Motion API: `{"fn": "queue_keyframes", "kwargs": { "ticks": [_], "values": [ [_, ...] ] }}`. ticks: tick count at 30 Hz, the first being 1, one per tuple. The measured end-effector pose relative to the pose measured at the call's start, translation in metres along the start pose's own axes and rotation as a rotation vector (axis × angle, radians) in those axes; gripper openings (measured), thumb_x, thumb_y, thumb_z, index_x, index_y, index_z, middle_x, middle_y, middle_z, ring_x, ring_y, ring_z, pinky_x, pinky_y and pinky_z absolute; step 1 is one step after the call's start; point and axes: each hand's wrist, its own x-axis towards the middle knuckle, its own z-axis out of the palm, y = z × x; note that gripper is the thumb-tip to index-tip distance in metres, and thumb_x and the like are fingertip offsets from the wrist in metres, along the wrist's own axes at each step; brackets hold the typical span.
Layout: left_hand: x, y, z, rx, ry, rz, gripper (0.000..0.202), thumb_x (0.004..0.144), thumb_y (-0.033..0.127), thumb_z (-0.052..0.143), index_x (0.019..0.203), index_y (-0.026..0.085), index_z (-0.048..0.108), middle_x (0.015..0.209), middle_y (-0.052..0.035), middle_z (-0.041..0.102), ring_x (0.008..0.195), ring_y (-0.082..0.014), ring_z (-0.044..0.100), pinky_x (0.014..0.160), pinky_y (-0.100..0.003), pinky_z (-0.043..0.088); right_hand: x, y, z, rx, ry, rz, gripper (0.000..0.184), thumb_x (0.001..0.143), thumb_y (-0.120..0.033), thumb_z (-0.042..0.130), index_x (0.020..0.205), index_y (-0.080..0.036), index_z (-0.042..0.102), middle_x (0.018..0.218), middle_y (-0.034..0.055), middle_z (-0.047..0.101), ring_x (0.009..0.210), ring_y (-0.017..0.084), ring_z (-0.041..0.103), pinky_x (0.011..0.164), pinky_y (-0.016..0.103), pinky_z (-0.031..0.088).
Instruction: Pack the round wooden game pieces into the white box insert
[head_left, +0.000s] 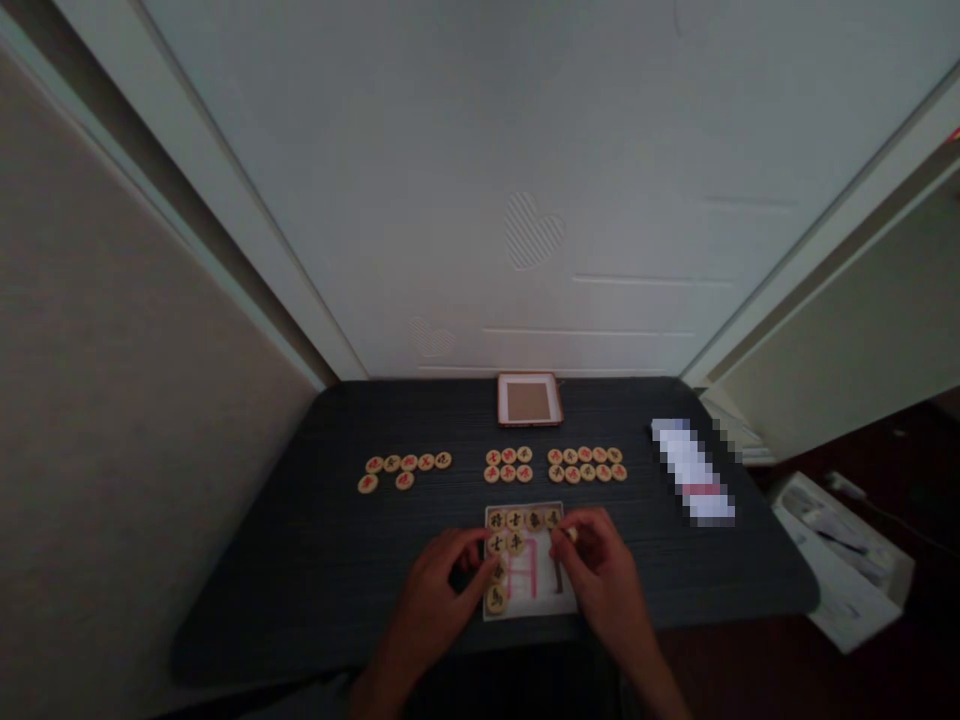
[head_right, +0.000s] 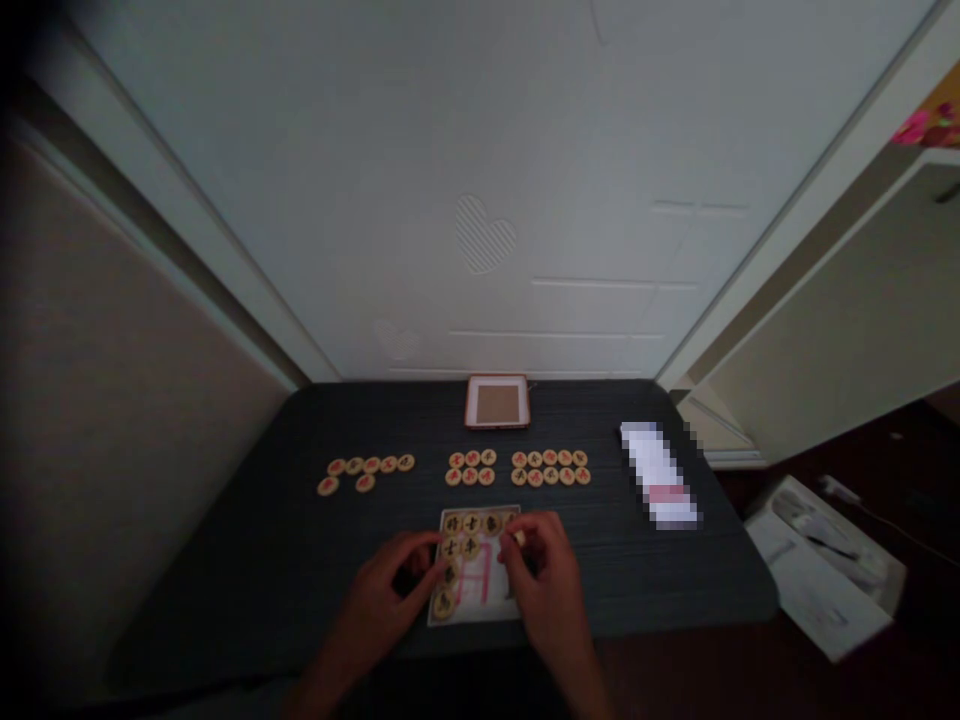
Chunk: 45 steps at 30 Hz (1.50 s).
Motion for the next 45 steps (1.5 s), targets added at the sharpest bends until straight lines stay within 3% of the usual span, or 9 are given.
{"fn": "queue_keyframes", "kwargs": {
  "ticks": [4, 18, 24, 28, 32, 41, 45],
  "values": [
    [0.001, 0.002, 0.001, 0.066, -0.003, 0.049, 0.024, 0.093, 0.039, 0.065, 0.113, 0.026, 0.069, 0.082, -0.0011, 0.067, 0.078, -0.0194, 0.065, 0.079, -0.034, 0.053, 0.000, 0.004, 0.002, 0.031, -0.056, 0.051, 0.022, 0.091, -0.043, 0.069, 0.089, -0.022, 0.064, 0.081, 0.0003, 0.059, 0.070, 0.017, 0.062, 0.059, 0.025, 0.051],
    [0.001, 0.006, 0.000, 0.099, 0.001, 0.046, 0.021, 0.094, 0.038, 0.063, 0.111, 0.028, 0.071, 0.081, -0.0008, 0.068, 0.079, -0.0206, 0.064, 0.082, -0.037, 0.051, 0.000, -0.010, -0.002, -0.066, -0.065, -0.030, 0.031, 0.095, -0.050, 0.063, 0.095, -0.023, 0.077, 0.078, 0.0018, 0.063, 0.064, 0.016, 0.064, 0.055, 0.025, 0.052],
    [0.001, 0.010, -0.002, 0.084, 0.006, 0.044, 0.021, 0.092, 0.037, 0.065, 0.111, 0.028, 0.073, 0.080, -0.0009, 0.069, 0.078, -0.0204, 0.064, 0.079, -0.035, 0.051, -0.002, -0.009, -0.003, -0.050, -0.086, -0.033, 0.032, 0.099, -0.045, 0.056, 0.112, -0.024, 0.076, 0.087, 0.0053, 0.070, 0.072, 0.018, 0.068, 0.061, 0.026, 0.056],
    [0.000, 0.010, -0.001, 0.068, 0.026, 0.049, 0.021, 0.091, 0.036, 0.066, 0.110, 0.028, 0.073, 0.080, -0.0006, 0.069, 0.078, -0.0204, 0.064, 0.081, -0.036, 0.051, -0.002, -0.007, 0.000, -0.041, -0.104, -0.056, 0.029, 0.101, -0.041, 0.054, 0.116, -0.027, 0.074, 0.108, 0.0081, 0.071, 0.094, 0.022, 0.071, 0.080, 0.032, 0.060],
    [0.000, 0.009, -0.001, 0.066, 0.022, 0.046, 0.020, 0.092, 0.035, 0.065, 0.109, 0.028, 0.073, 0.080, -0.0003, 0.069, 0.078, -0.0201, 0.064, 0.082, -0.036, 0.050, -0.003, -0.005, 0.003, -0.070, -0.120, -0.080, 0.028, 0.101, -0.039, 0.053, 0.117, -0.028, 0.074, 0.113, 0.0092, 0.070, 0.103, 0.024, 0.069, 0.091, 0.038, 0.058],
    [0.001, 0.008, -0.001, 0.045, 0.017, 0.043, 0.019, 0.093, 0.036, 0.063, 0.107, 0.028, 0.074, 0.078, -0.0009, 0.068, 0.077, -0.0202, 0.062, 0.079, -0.035, 0.050, -0.005, -0.007, 0.008, -0.022, -0.135, -0.089, 0.024, 0.100, -0.037, 0.056, 0.110, -0.026, 0.074, 0.105, 0.0076, 0.071, 0.092, 0.021, 0.070, 0.083, 0.034, 0.060],
    [0.002, 0.012, -0.003, -0.062, 0.018, -0.026, 0.021, 0.094, 0.036, 0.062, 0.107, 0.027, 0.074, 0.081, -0.0015, 0.069, 0.077, -0.0194, 0.063, 0.074, -0.031, 0.051, -0.006, -0.009, 0.008, -0.015, -0.164, -0.064, 0.021, 0.099, -0.036, 0.057, 0.106, -0.026, 0.075, 0.104, 0.0071, 0.070, 0.092, 0.021, 0.070, 0.081, 0.032, 0.060]
  ]
}}
